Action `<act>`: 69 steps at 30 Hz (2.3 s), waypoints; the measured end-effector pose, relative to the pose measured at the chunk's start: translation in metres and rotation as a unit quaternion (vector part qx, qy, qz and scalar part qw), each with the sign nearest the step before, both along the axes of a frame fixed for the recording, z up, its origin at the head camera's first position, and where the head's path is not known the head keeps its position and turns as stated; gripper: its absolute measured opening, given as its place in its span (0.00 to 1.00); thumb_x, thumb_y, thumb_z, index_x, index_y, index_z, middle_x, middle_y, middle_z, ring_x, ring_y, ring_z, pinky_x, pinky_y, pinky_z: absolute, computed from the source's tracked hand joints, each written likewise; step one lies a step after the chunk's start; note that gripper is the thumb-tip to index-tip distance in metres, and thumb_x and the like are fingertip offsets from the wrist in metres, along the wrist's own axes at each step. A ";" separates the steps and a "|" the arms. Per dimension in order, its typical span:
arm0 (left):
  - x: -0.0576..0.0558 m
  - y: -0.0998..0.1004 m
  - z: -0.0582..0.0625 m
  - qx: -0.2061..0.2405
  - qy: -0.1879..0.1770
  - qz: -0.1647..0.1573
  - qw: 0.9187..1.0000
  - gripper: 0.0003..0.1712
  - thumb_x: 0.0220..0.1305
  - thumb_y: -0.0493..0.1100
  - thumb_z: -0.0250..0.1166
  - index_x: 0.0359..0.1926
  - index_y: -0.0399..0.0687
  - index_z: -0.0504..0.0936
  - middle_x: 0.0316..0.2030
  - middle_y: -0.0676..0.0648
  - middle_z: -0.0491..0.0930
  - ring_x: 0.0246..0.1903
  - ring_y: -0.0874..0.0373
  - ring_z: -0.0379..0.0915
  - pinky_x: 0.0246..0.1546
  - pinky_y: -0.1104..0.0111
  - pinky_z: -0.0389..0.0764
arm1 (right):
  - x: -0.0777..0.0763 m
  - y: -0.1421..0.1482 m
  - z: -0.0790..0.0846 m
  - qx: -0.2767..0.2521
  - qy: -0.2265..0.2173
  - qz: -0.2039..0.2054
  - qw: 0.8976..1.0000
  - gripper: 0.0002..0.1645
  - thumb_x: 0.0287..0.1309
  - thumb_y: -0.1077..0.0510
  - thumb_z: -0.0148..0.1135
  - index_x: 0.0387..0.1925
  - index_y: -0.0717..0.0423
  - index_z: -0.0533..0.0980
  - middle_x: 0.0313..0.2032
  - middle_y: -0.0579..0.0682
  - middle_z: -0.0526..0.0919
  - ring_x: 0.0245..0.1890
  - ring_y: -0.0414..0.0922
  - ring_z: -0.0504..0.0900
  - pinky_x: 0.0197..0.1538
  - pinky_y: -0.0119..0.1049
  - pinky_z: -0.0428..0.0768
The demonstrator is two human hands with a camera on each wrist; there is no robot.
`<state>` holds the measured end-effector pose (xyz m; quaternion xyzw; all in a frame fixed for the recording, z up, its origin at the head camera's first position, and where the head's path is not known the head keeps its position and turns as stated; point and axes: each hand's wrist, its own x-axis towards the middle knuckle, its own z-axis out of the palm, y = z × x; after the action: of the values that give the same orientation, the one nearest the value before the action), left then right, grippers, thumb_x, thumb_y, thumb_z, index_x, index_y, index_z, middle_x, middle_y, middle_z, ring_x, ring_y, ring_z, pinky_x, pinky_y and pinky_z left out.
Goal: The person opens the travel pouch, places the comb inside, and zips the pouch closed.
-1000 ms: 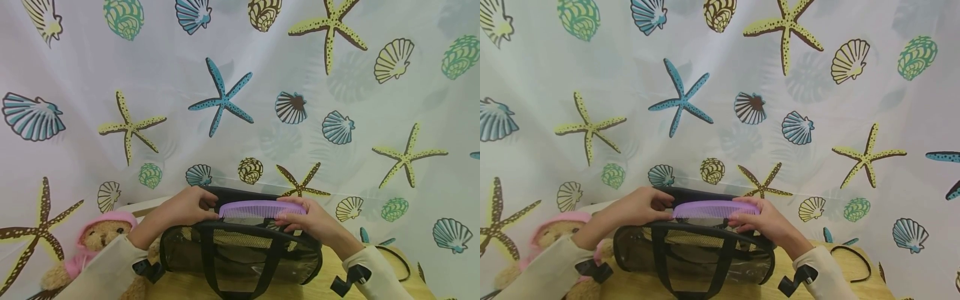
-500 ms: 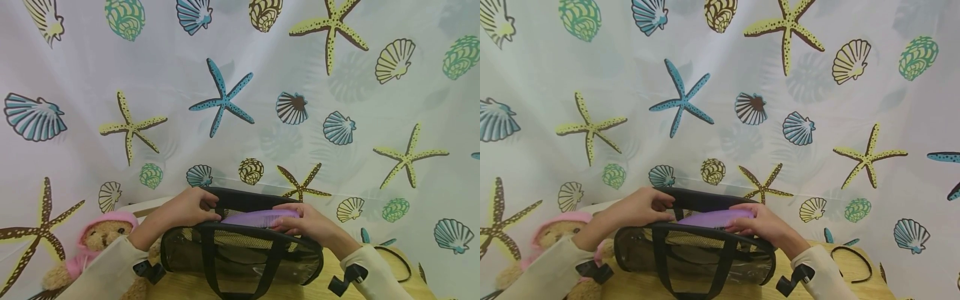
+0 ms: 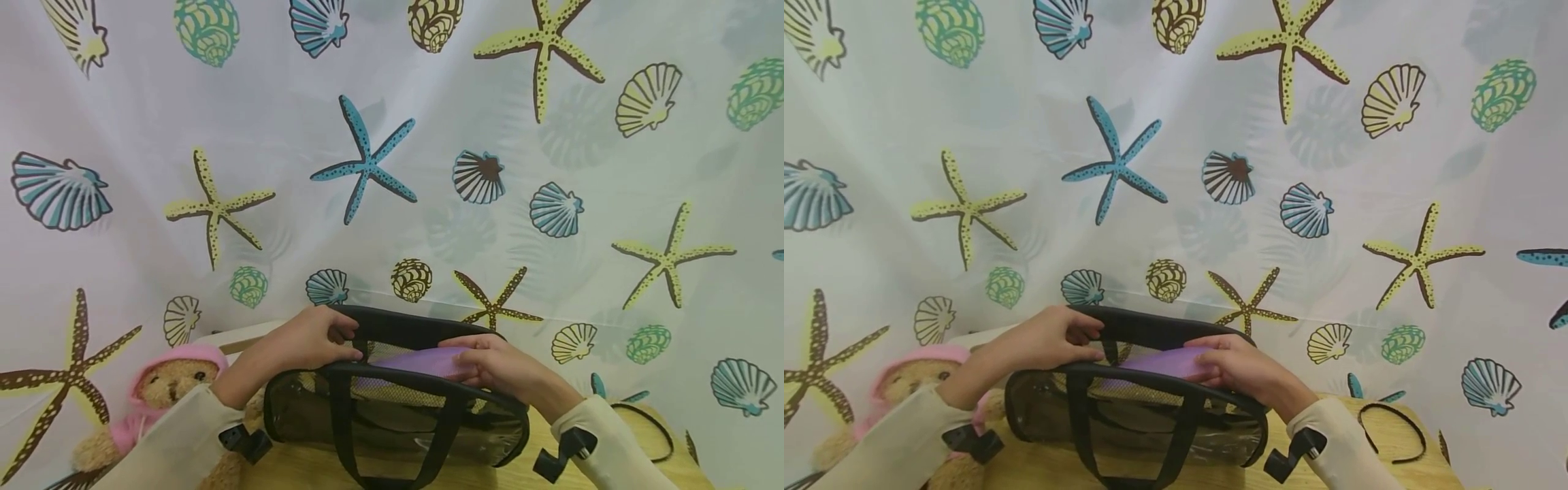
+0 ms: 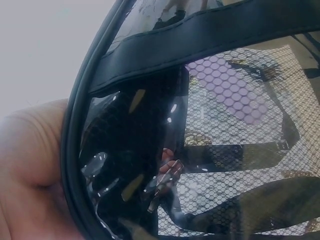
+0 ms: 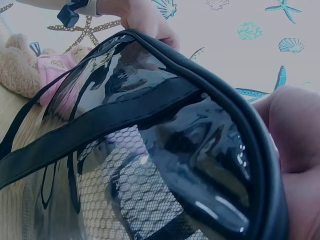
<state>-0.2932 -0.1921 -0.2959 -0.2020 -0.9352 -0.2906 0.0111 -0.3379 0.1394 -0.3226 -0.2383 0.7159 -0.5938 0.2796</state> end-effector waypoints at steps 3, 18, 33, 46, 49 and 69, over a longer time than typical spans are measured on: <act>0.000 0.001 -0.001 0.002 0.002 -0.003 1.000 0.31 0.64 0.47 0.73 0.62 0.32 0.80 0.53 0.37 0.86 0.51 0.46 0.85 0.50 0.56 0.86 | 0.002 -0.001 0.002 0.000 -0.009 -0.004 1.000 0.34 0.72 0.64 0.47 0.75 0.73 0.57 0.52 0.52 0.83 0.41 0.36 0.87 0.43 0.27 0.84; -0.003 0.009 0.003 0.002 0.001 -0.003 1.000 0.31 0.65 0.46 0.73 0.63 0.32 0.80 0.54 0.37 0.85 0.52 0.45 0.85 0.49 0.58 0.87 | -0.005 0.003 -0.001 0.045 0.016 -0.005 0.999 0.28 0.75 0.64 0.48 0.71 0.70 0.65 0.44 0.44 0.77 0.36 0.35 0.76 0.44 0.29 0.81; 0.003 0.003 0.000 -0.006 0.008 -0.013 1.000 0.32 0.65 0.48 0.72 0.63 0.32 0.79 0.53 0.37 0.86 0.51 0.45 0.84 0.50 0.57 0.86 | -0.006 -0.005 -0.008 0.125 0.093 0.011 0.988 0.31 0.74 0.58 0.55 0.73 0.63 0.67 0.76 0.63 0.64 0.72 0.57 0.71 0.74 0.58 0.69; 0.005 0.001 -0.001 0.007 0.003 -0.009 1.000 0.32 0.65 0.48 0.72 0.63 0.32 0.79 0.54 0.36 0.85 0.51 0.44 0.84 0.50 0.56 0.86 | -0.009 -0.008 -0.011 0.127 0.085 0.006 0.988 0.29 0.75 0.57 0.56 0.71 0.66 0.69 0.72 0.63 0.71 0.69 0.55 0.76 0.71 0.52 0.74; 0.006 0.001 0.000 0.008 0.004 -0.011 1.000 0.32 0.65 0.47 0.72 0.63 0.31 0.79 0.54 0.36 0.85 0.51 0.44 0.84 0.50 0.56 0.86 | -0.009 -0.008 -0.010 0.128 0.085 0.005 0.988 0.29 0.75 0.56 0.56 0.71 0.65 0.69 0.72 0.63 0.71 0.70 0.55 0.75 0.71 0.52 0.74; 0.007 0.002 0.001 0.002 0.002 -0.004 1.000 0.32 0.65 0.48 0.72 0.63 0.32 0.79 0.53 0.37 0.85 0.51 0.45 0.84 0.50 0.56 0.86 | -0.005 -0.008 -0.012 0.151 0.119 0.001 0.981 0.24 0.72 0.59 0.59 0.65 0.64 0.76 0.68 0.63 0.76 0.66 0.52 0.79 0.63 0.41 0.82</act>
<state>-0.2862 -0.1902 -0.2950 -0.2064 -0.9339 -0.2917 0.0123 -0.3432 0.1317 -0.3347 -0.2627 0.8253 -0.4460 0.2256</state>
